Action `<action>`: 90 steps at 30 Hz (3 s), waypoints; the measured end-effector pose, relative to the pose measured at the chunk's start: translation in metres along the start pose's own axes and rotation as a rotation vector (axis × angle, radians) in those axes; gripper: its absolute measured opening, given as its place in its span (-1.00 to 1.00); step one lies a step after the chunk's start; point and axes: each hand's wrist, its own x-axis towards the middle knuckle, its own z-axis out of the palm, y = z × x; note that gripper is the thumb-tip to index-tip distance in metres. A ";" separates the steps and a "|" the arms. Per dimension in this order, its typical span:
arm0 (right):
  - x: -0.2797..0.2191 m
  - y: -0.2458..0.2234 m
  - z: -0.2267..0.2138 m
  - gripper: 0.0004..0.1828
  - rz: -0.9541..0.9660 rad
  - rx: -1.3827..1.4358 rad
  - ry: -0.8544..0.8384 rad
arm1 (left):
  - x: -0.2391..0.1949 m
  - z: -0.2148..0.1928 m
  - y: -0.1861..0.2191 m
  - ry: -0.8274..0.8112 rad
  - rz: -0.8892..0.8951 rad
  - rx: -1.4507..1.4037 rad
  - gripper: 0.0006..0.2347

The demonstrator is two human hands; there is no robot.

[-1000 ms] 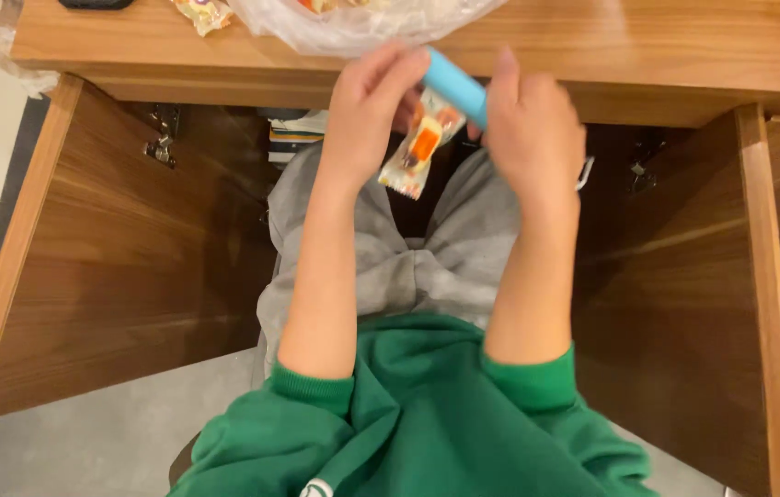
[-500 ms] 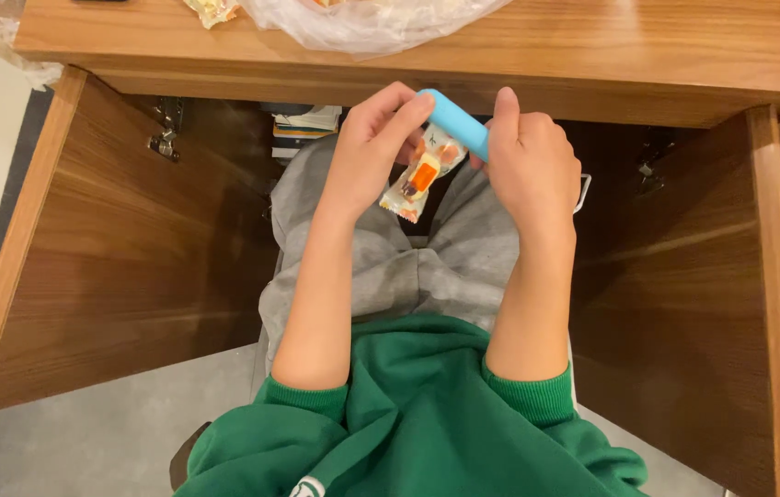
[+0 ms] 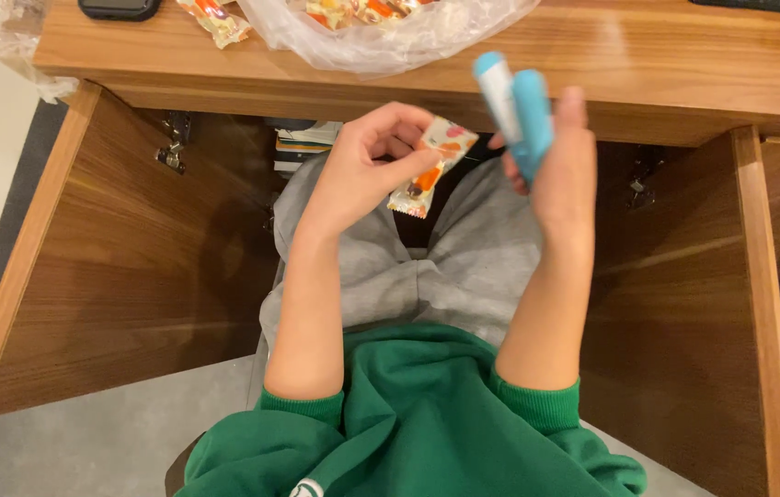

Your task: The person sits under a desk and repeatedly picks small snack packets from a plastic bag, folds the open ends, and seals them with a blue handheld heat sealer. Sealed packets are placed back into the bag. The person briefly moves the bag and discards a few packets into a nearby bin before continuing to seal more packets.

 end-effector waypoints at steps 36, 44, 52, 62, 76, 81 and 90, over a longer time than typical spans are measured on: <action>-0.009 -0.002 -0.006 -0.17 -0.038 0.162 0.005 | 0.014 -0.069 0.029 0.505 0.229 0.125 -0.93; -0.018 -0.013 -0.007 -0.21 0.051 0.166 0.051 | 0.134 -0.232 0.004 0.751 0.552 0.877 -0.89; -0.008 0.000 -0.011 -0.17 0.014 0.174 0.036 | 0.144 -0.166 0.023 0.754 0.203 0.964 -0.63; -0.016 -0.016 -0.005 -0.21 0.066 0.147 0.030 | 0.109 -0.115 0.033 -0.080 0.304 1.400 -0.74; -0.017 -0.017 0.000 -0.20 0.020 0.099 -0.010 | 0.082 -0.093 0.021 0.741 0.370 0.138 -0.64; -0.019 -0.018 0.000 -0.12 0.066 0.111 -0.043 | 0.045 -0.031 0.008 0.583 0.064 -0.516 -0.69; -0.013 0.010 0.012 -0.48 -0.312 0.416 -0.066 | -0.002 0.052 -0.033 0.311 0.081 -0.382 -0.58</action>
